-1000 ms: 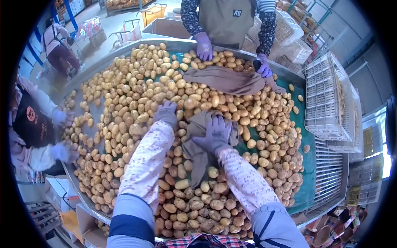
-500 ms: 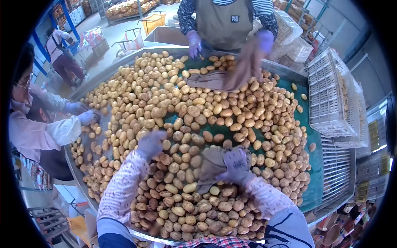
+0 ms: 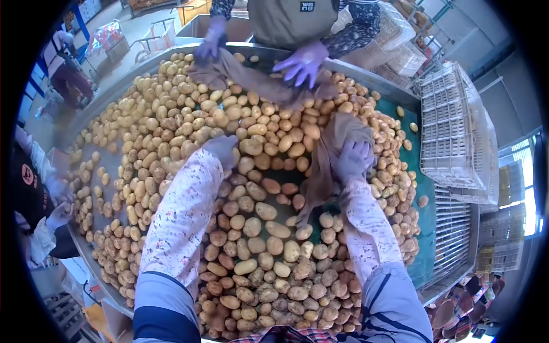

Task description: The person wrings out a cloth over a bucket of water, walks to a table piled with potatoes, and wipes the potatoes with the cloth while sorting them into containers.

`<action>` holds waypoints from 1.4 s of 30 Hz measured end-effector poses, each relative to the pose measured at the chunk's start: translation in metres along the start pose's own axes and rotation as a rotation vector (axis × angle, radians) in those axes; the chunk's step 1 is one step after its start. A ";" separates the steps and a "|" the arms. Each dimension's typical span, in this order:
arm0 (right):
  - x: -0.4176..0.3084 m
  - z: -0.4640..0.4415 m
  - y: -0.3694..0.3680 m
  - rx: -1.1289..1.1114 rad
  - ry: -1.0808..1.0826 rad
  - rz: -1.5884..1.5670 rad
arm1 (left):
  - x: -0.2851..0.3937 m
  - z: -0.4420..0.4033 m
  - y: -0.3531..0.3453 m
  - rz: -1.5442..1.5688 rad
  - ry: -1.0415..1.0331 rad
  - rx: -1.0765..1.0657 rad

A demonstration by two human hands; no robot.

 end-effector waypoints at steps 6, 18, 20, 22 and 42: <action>-0.079 0.007 0.003 -0.439 0.101 -0.033 | -0.011 0.043 -0.073 0.621 -0.207 -0.205; -0.126 0.154 0.045 -0.478 0.501 -0.559 | -0.003 0.273 -0.030 1.771 -0.400 -0.201; -0.115 0.181 0.094 -0.444 0.462 -0.716 | 0.000 0.297 -0.023 1.631 -0.342 -0.045; -0.110 0.214 0.114 -0.384 0.452 -0.933 | -0.003 0.317 -0.026 1.528 -0.324 0.072; -0.236 0.309 0.186 -0.368 0.980 -0.558 | -0.014 0.393 -0.173 1.699 0.018 0.050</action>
Point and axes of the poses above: each hand's wrist, its own z-axis away from the middle knuckle, its own y-axis out of the back of the hand, x = y × z, the point moved 8 cm from there along -z, towards the middle knuckle, and after that the axes turned 9 degrees about y, right-handed, at the moved point
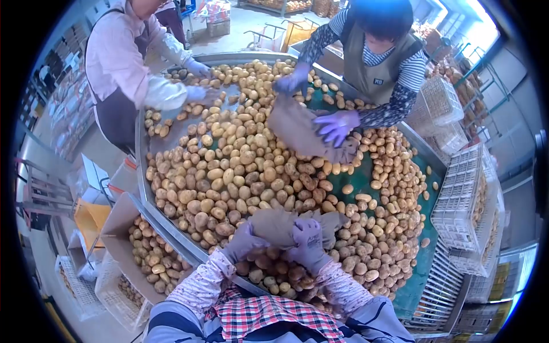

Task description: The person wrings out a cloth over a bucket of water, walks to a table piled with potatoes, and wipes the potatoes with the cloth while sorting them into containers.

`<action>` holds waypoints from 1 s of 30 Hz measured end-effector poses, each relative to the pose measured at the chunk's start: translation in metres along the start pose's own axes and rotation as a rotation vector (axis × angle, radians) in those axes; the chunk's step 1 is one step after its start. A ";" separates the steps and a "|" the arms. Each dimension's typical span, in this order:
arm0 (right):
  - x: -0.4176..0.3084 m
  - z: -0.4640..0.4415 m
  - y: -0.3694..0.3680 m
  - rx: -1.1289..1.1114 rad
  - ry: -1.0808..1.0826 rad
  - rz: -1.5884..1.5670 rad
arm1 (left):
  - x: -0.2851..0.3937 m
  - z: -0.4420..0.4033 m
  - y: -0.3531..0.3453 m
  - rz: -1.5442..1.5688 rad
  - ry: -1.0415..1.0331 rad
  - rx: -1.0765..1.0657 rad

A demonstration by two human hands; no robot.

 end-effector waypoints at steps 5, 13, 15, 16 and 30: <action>-0.011 -0.022 0.038 -0.359 -0.301 -0.092 | 0.026 0.024 -0.019 0.695 -0.069 -0.314; -0.006 0.025 0.006 0.161 0.086 0.009 | 0.034 0.129 0.089 0.715 -0.297 0.240; 0.000 0.027 -0.003 0.125 0.068 0.068 | 0.016 0.175 0.148 0.681 -0.436 0.530; 0.008 0.027 -0.005 0.111 0.027 0.052 | 0.008 0.210 0.180 0.094 -0.482 0.824; -0.008 0.067 0.114 0.535 -0.008 -0.146 | 0.010 0.093 -0.010 -1.341 -0.372 0.538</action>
Point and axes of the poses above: each hand's wrist, its own z-axis away from the middle knuckle, its own y-axis out of the back of the hand, x = y × z, the point moved 8 cm from there along -z, towards the middle knuckle, and after that the axes turned 9 degrees about y, right-handed, at the moved point
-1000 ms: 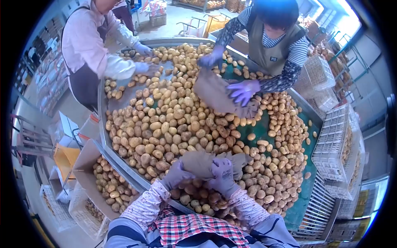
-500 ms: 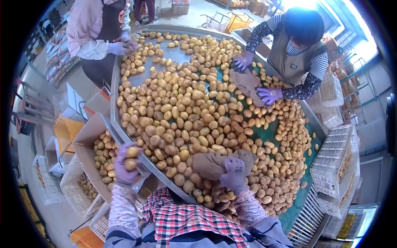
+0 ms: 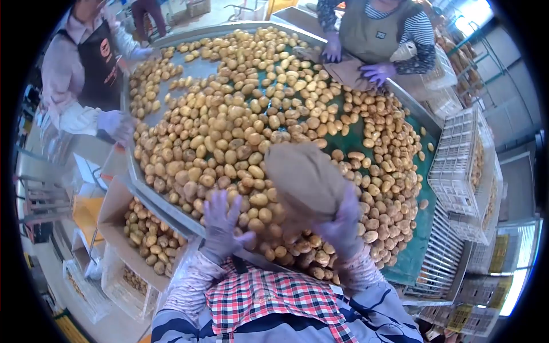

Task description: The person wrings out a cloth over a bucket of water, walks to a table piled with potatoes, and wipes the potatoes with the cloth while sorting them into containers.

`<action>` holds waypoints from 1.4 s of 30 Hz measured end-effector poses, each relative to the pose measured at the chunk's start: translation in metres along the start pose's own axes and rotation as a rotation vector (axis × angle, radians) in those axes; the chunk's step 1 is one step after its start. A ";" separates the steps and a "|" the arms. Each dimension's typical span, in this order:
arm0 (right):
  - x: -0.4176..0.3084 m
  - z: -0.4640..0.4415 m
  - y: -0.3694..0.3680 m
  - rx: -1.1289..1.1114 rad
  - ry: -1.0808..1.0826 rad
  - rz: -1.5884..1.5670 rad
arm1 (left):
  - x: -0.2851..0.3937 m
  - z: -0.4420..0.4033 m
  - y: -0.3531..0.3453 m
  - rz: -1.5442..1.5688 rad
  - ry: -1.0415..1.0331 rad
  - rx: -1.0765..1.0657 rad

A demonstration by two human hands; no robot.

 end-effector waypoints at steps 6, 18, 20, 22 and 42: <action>0.066 0.100 -0.123 -0.637 -0.090 0.390 | -0.019 -0.040 -0.030 -0.230 0.114 -0.354; 0.200 -0.125 -0.225 -0.428 -0.427 0.231 | -0.153 -0.269 -0.081 -0.160 0.193 -0.124; 0.205 -0.154 -0.225 -0.414 -0.574 0.099 | -0.147 -0.295 -0.076 -0.254 0.208 -0.172; 0.209 -0.156 -0.214 -0.384 -0.620 0.032 | -0.139 -0.304 -0.073 -0.364 0.280 -0.259; 0.229 0.079 0.271 0.667 -0.337 -0.244 | 0.359 -0.145 -0.087 0.342 -0.770 -0.421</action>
Point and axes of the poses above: each hand's wrist, its own z-axis away from the middle knuckle, its own y-axis out of the back of the hand, x = y × z, the point moved 8 cm from there along -z, towards the middle knuckle, and after that the axes turned 9 degrees about y, right-handed, at the moved point
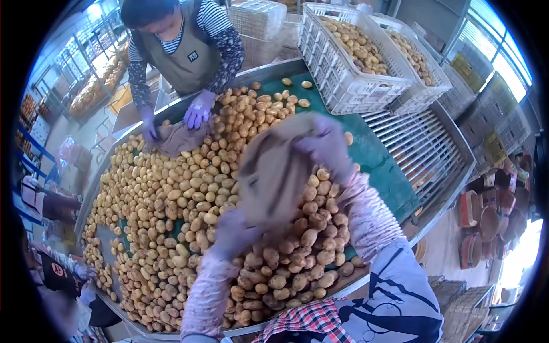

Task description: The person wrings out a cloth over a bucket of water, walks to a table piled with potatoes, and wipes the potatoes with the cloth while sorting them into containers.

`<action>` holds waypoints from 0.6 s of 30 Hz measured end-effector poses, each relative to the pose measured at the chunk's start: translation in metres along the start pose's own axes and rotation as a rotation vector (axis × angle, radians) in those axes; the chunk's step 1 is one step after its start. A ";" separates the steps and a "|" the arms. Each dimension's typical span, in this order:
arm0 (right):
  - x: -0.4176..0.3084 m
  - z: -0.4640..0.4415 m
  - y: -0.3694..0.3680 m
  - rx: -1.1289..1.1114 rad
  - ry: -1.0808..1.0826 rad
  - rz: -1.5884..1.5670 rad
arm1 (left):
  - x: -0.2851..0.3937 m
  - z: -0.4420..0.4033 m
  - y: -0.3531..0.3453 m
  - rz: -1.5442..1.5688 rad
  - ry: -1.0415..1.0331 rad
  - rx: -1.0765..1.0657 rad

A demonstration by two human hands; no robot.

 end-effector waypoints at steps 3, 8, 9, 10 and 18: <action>0.078 -0.016 0.074 -0.010 -0.034 0.560 | 0.025 -0.039 -0.096 0.051 0.130 -0.267; 0.255 0.062 0.085 -0.393 -0.626 1.083 | 0.035 -0.052 -0.170 -0.296 -0.049 -0.467; 0.241 0.057 0.073 -0.341 -0.546 1.187 | 0.023 -0.060 -0.151 -0.280 -0.002 -0.386; 0.234 0.056 0.060 -0.411 -0.534 1.173 | 0.010 -0.068 -0.132 -0.258 0.043 -0.305; 0.178 0.095 0.007 -0.558 -0.429 0.765 | -0.128 -0.128 -0.096 -0.043 0.222 -0.014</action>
Point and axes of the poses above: each hand's wrist, its own z-axis away from the middle knuckle, its own y-axis out of the back of the hand, x = y × z, the point moved 8 cm from there along -z, towards the middle knuckle, and after that the axes turned 9 degrees about y, right-handed, at the moved point
